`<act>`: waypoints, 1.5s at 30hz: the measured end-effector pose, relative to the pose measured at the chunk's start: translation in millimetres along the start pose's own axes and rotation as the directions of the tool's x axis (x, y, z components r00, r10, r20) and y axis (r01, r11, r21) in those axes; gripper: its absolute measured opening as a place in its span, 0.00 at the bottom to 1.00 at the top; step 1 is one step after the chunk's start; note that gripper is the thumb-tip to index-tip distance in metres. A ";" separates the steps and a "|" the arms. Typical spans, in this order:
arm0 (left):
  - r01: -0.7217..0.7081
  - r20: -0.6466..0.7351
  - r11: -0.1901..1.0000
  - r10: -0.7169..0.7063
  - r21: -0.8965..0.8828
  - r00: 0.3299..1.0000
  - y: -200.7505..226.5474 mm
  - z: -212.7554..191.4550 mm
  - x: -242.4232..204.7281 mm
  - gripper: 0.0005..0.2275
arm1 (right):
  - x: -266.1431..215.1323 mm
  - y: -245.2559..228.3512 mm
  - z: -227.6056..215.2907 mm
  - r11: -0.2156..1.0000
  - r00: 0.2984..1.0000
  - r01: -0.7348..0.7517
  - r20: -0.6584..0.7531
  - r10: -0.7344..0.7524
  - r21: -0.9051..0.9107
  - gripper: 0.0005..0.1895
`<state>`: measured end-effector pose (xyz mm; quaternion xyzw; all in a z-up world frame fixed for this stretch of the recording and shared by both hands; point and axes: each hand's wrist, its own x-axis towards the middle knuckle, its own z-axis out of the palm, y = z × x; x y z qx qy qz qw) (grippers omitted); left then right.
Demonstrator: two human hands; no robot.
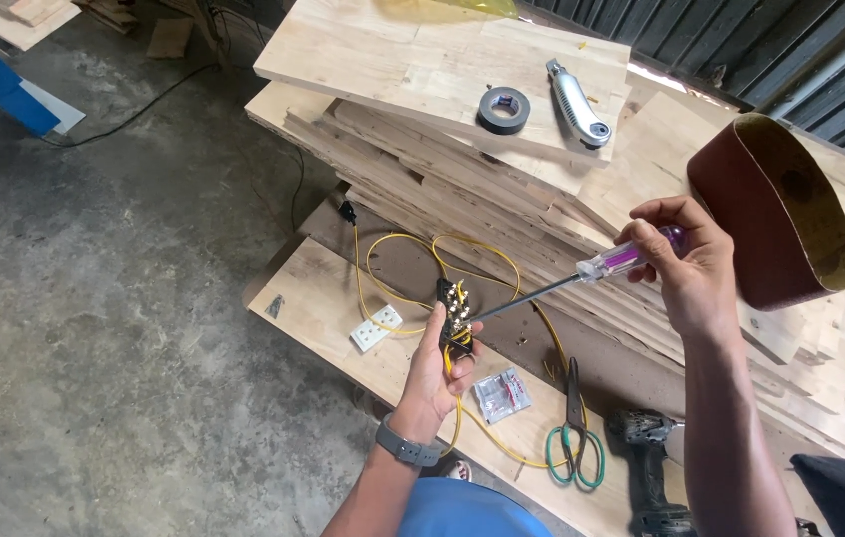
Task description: The person repairs a small electronic device by stripping yellow wires with pliers and securing them to terminals using a screwdriver. They also use a voltage tester to check the connections on the device.
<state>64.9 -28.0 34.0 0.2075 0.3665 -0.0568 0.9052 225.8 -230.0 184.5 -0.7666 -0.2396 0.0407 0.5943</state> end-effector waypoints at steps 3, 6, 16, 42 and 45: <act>-0.012 0.051 1.000 0.012 -0.007 0.999 -0.2 -3.5 5.6 0.30 | 1.4 10.6 -6.8 0.999 1.000 -0.005 -0.003 0.006 0.034 0.10; -0.019 0.033 1.000 0.018 0.015 0.999 1.4 -8.1 6.8 0.30 | -6.0 29.6 -19.1 0.998 1.000 -0.002 -0.029 0.004 0.064 0.07; -0.330 -0.128 0.933 0.313 -0.144 0.941 23.3 -12.2 1.0 0.28 | -170.8 231.0 71.1 0.716 0.686 -0.657 -0.209 0.697 0.234 0.21; -0.522 -0.057 0.850 0.519 -0.072 0.853 -11.9 38.5 -13.7 0.27 | -95.2 61.0 176.0 0.976 0.962 -0.045 -0.253 0.099 0.211 0.10; -0.556 0.071 0.828 0.561 -0.081 0.825 -17.9 35.5 -9.9 0.28 | -93.1 61.0 173.3 0.983 0.968 0.028 -0.249 0.018 0.181 0.07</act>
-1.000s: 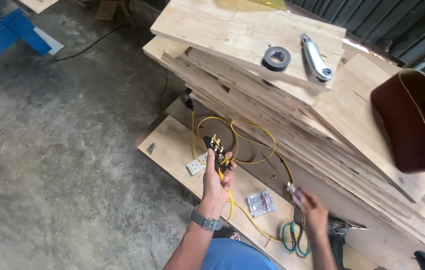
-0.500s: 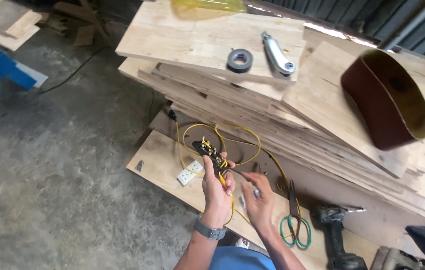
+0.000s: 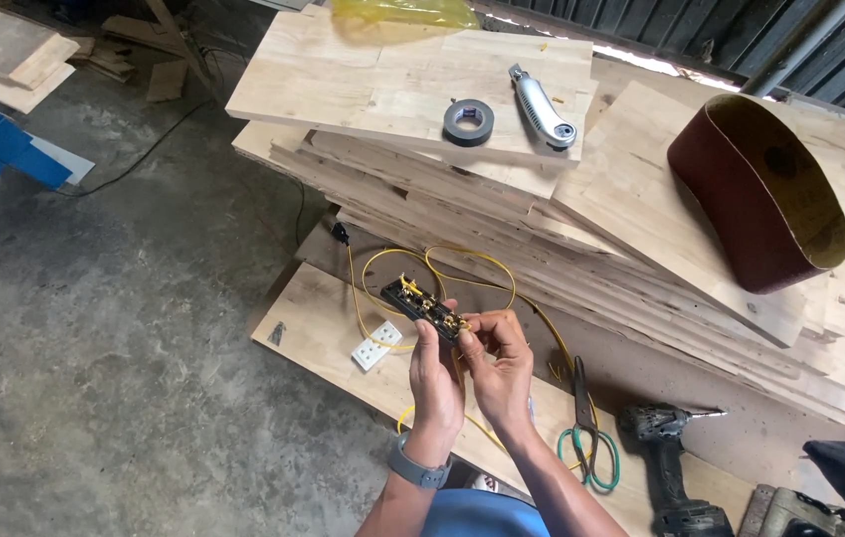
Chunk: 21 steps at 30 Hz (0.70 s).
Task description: The person repairs a small electronic device by stripping yellow wires with pliers and securing them to terminals using a screwdriver. They also use a voltage tester to check the connections on the device.
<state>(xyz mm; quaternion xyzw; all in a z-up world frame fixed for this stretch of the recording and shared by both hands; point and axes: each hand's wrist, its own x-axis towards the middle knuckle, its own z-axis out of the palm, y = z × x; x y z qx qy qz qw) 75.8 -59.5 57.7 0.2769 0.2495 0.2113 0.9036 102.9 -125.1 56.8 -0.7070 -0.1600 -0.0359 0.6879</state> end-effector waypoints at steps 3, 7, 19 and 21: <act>-0.076 -0.009 0.988 0.078 0.136 0.997 -3.0 1.3 -4.1 0.26 | -1.2 9.3 -0.4 1.000 0.999 0.009 -0.033 -0.010 -0.026 0.06; -0.123 0.015 0.957 0.124 0.263 0.992 -3.7 0.5 -4.4 0.24 | 0.3 22.1 0.8 0.996 0.993 0.038 -0.108 -0.046 -0.077 0.04; 0.091 -0.125 0.991 -0.078 0.098 0.989 0.4 -7.3 4.2 0.26 | -5.8 11.2 6.9 0.913 0.914 0.298 -0.194 -0.357 -0.277 0.05; 0.122 -0.135 0.992 -0.116 0.034 0.984 7.0 -5.2 1.8 0.25 | -6.4 7.7 5.5 0.908 0.912 0.315 -0.178 -0.370 -0.275 0.05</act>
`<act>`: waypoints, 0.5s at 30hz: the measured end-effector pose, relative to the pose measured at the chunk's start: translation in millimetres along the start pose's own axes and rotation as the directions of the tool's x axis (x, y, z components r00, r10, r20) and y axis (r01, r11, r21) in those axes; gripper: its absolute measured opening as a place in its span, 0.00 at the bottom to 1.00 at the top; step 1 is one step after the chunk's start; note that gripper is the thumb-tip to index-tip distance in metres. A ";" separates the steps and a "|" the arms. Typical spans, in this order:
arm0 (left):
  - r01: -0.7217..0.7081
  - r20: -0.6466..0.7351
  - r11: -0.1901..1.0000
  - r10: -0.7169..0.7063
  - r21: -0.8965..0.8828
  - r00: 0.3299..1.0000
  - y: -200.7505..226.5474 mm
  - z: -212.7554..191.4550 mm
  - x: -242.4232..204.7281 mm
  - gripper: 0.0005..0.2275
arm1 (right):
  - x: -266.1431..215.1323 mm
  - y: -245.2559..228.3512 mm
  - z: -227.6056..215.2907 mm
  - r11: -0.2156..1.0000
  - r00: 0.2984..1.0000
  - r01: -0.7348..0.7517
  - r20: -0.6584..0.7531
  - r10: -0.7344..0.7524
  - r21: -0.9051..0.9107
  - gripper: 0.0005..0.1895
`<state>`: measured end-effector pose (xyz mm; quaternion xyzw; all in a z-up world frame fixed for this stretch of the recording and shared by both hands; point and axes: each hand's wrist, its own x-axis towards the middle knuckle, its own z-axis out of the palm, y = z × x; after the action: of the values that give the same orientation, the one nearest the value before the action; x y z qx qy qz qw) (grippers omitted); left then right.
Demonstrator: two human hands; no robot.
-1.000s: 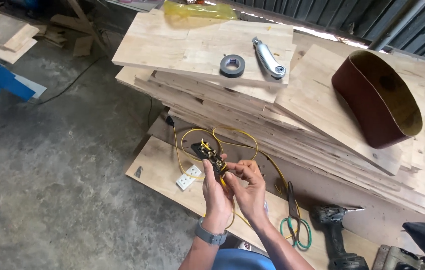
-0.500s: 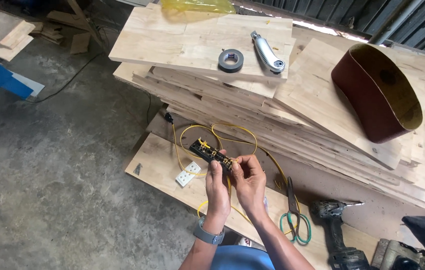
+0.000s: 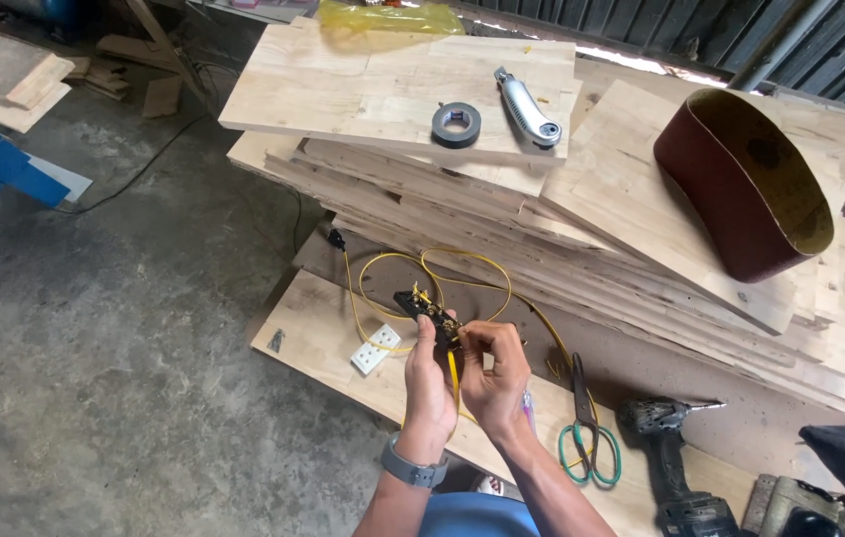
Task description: The person repairs a small electronic device by stripping yellow wires with pliers and securing them to terminals using a screwdriver. They also use a voltage tester to check the connections on the device.
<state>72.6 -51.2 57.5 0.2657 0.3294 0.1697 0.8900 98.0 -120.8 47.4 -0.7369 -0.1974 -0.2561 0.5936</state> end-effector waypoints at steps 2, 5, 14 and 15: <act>0.003 0.006 1.000 -0.003 -0.001 1.000 0.7 -5.6 2.4 0.24 | 1.8 -2.7 -2.6 0.998 0.999 0.040 -0.010 -0.040 0.050 0.05; -0.035 0.046 0.999 0.034 0.029 0.998 -3.5 -9.5 2.4 0.24 | 9.3 -17.7 -7.7 0.985 0.989 0.146 -0.050 -0.142 0.094 0.06; -0.170 0.189 0.985 0.162 0.028 0.969 -16.2 -6.6 2.7 0.23 | 16.4 -19.6 -20.2 0.988 0.988 0.154 0.018 -0.154 -0.020 0.08; -0.165 0.193 0.986 0.155 0.034 0.969 -17.6 -10.3 5.1 0.23 | 18.0 -20.2 -23.3 0.988 0.989 0.150 0.011 -0.150 -0.025 0.08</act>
<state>71.6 -59.1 38.1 0.3283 0.2246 0.2067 0.8939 96.9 -139.4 77.9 -0.7288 -0.2516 -0.2991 0.5622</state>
